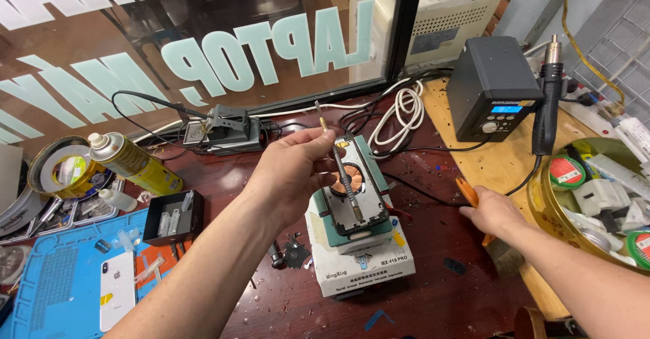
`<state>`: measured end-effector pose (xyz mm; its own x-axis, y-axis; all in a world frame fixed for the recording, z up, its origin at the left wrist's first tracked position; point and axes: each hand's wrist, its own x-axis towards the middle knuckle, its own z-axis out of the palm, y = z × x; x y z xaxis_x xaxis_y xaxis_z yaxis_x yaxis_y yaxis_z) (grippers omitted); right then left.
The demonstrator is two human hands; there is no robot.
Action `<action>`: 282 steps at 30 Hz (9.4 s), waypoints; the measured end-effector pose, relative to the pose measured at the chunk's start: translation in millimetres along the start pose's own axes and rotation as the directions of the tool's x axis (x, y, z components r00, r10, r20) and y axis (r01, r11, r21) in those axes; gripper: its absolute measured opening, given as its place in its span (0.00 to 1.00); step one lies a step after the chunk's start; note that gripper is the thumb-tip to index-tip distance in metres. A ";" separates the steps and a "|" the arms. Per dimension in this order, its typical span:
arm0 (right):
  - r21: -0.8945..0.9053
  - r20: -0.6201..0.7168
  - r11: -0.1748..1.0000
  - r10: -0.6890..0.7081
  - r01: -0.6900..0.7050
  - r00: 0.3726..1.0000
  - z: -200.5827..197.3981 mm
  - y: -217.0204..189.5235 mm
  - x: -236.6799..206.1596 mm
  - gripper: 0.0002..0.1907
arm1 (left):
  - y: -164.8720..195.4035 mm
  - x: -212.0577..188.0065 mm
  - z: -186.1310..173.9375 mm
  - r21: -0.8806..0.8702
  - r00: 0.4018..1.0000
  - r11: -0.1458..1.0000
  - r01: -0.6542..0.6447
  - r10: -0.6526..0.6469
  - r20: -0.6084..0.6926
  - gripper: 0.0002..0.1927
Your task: The person uses a hot air gun and a soldering iron to work on a small electronic device held in a clamp. They brush the device with a brush, apply heat, and manipulate components with a soldering iron and tweezers. The person also handles a circular copper component and places it on the device.
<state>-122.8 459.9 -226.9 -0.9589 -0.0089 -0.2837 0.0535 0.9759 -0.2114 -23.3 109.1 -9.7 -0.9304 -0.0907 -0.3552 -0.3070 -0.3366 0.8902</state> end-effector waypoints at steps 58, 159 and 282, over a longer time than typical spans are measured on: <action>0.890 0.137 0.452 -0.378 0.053 0.916 -150.8 -178.2 -38.9 0.07 | -37.7 -12.3 6.2 0.877 0.758 0.042 -0.478 0.524 0.388 0.11; 0.867 0.048 0.469 -0.413 0.167 0.910 -157.8 -186.1 -43.6 0.09 | -31.8 -12.3 -2.3 0.808 0.745 0.211 -0.549 0.563 0.359 0.17; 0.801 -0.030 0.462 -0.604 0.380 0.796 -151.0 -256.1 -19.1 0.08 | -8.5 100.1 -47.9 0.314 0.973 0.937 0.151 -0.084 -0.216 0.07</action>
<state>-160.3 243.1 -26.1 -0.8043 -0.5901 -0.0706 -0.1168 0.2734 -0.9548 -104.2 57.9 -66.5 -0.8357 -0.2625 -0.4824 -0.4913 -0.0353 0.8703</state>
